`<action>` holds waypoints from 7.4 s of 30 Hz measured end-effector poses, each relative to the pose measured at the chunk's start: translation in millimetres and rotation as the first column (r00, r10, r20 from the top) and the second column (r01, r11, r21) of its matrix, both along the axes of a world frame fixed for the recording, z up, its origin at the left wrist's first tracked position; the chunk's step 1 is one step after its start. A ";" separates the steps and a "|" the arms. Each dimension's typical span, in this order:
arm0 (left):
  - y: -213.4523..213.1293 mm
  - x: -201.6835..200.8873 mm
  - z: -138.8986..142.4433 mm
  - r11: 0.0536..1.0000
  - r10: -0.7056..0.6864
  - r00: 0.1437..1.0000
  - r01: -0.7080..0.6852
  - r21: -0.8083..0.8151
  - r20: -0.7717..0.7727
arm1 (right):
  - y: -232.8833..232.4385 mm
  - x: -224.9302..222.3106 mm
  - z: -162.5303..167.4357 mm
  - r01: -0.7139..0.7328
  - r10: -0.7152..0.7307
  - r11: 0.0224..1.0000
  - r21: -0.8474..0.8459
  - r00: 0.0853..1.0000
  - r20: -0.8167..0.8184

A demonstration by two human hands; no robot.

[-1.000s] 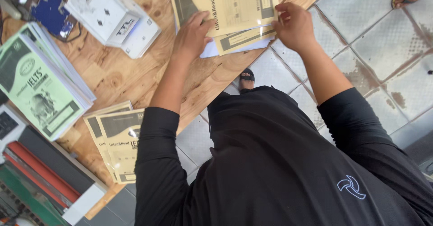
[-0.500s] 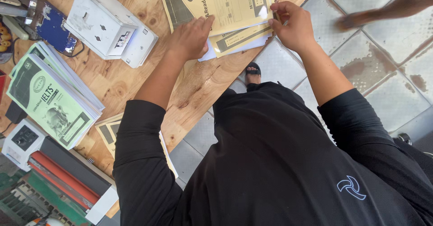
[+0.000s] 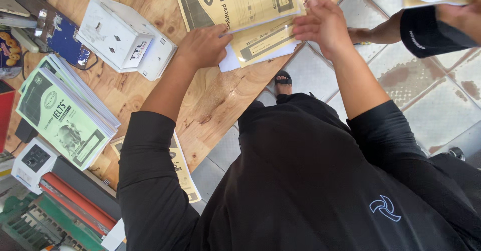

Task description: The person repeatedly picks up IELTS student books from a wooden table, opens them, flips through pages, and places them back. The person also stacks some books together and handles them one at a time.

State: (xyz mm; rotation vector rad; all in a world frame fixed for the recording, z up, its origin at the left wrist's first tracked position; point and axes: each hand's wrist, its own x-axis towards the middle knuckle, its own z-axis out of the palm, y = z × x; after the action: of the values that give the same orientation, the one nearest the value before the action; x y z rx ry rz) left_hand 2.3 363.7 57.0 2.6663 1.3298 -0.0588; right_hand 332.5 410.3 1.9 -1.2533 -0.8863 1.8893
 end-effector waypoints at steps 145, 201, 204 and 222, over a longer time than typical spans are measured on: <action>-345.1 -72.7 -71.0 0.435 0.486 -0.330 -0.712 -0.551 0.809 | -198.2 -160.2 -22.3 -0.346 0.245 0.814 0.466 0.933 0.263; -275.0 -75.7 -34.9 0.502 0.350 -0.419 -0.672 -0.545 0.838 | -172.9 -246.9 25.1 -0.320 0.326 0.709 0.628 0.939 0.111; -276.1 -74.5 -36.6 0.434 0.416 -0.375 -0.719 -0.543 0.829 | -172.3 -242.3 14.0 -0.329 0.340 0.734 0.594 0.935 0.097; -286.0 -77.2 -52.3 0.511 0.393 -0.438 -0.627 -0.588 0.809 | -165.8 -257.1 254.6 -0.695 -0.051 -0.392 0.603 0.671 0.740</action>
State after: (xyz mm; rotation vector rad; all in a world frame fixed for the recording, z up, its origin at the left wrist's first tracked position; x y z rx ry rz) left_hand -74.9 77.7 4.6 0.7234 1.6388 1.8332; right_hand 75.4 244.5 256.5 -0.1062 -2.6774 0.2575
